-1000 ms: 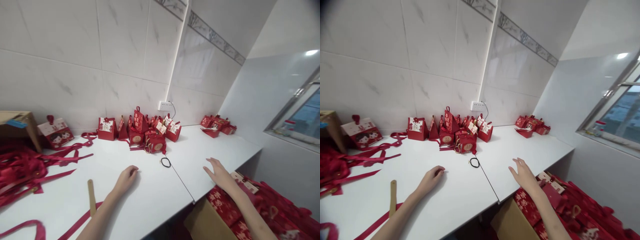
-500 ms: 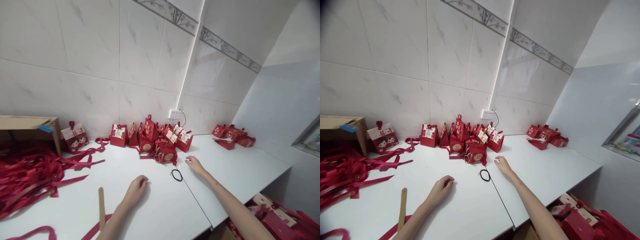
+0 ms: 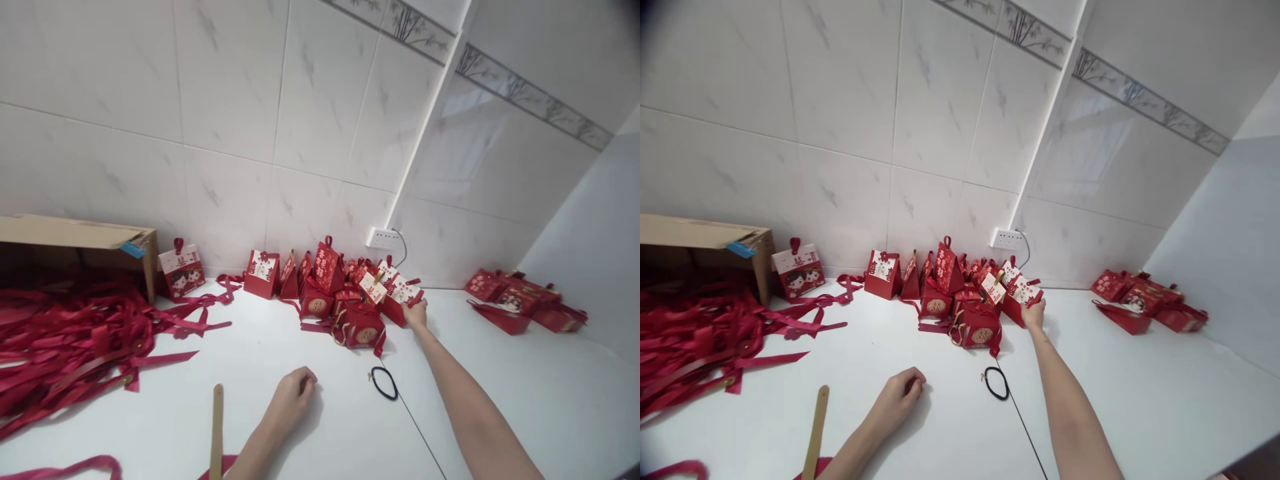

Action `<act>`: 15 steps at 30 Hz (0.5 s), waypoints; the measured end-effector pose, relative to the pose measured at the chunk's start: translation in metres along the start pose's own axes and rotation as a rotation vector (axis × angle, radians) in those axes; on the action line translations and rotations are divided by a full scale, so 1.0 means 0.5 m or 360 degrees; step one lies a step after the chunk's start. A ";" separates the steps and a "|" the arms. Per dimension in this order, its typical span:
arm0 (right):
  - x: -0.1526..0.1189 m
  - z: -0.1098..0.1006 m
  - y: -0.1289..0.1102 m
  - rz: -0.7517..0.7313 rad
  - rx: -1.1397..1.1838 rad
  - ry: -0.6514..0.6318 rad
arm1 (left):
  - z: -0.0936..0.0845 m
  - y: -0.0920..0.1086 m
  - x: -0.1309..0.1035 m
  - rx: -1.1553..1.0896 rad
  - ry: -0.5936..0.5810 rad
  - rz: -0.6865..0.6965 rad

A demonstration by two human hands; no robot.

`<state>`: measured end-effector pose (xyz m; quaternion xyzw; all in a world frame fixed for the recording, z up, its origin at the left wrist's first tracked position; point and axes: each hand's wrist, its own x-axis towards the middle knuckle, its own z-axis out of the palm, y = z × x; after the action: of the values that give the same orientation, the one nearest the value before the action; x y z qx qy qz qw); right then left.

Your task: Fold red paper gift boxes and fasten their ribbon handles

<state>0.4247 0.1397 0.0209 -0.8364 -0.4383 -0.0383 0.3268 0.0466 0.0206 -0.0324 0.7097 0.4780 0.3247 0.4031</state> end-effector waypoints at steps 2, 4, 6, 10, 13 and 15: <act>-0.002 0.009 -0.002 0.0152 0.0039 0.0032 | 0.000 0.002 -0.001 -0.0010 0.0000 -0.0005; -0.008 0.012 0.000 0.0291 0.0084 0.0056 | 0.000 0.004 -0.001 -0.0006 -0.0005 -0.0010; -0.011 0.009 0.004 0.0360 0.0136 0.0075 | 0.000 0.005 -0.002 0.0016 -0.0007 -0.0005; 0.002 -0.014 0.005 0.0350 0.0254 0.0089 | 0.002 0.005 -0.005 0.0037 0.0004 0.0019; 0.007 -0.030 -0.001 0.0294 0.0317 0.0030 | 0.002 0.008 -0.008 -0.0001 0.0022 0.0021; -0.003 -0.040 -0.004 0.0266 0.0341 0.0019 | 0.002 0.012 -0.010 -0.0034 0.0042 0.0005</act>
<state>0.4268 0.1279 0.0372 -0.8301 -0.3668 0.0311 0.4188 0.0480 0.0141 -0.0279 0.7018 0.4785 0.3398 0.4039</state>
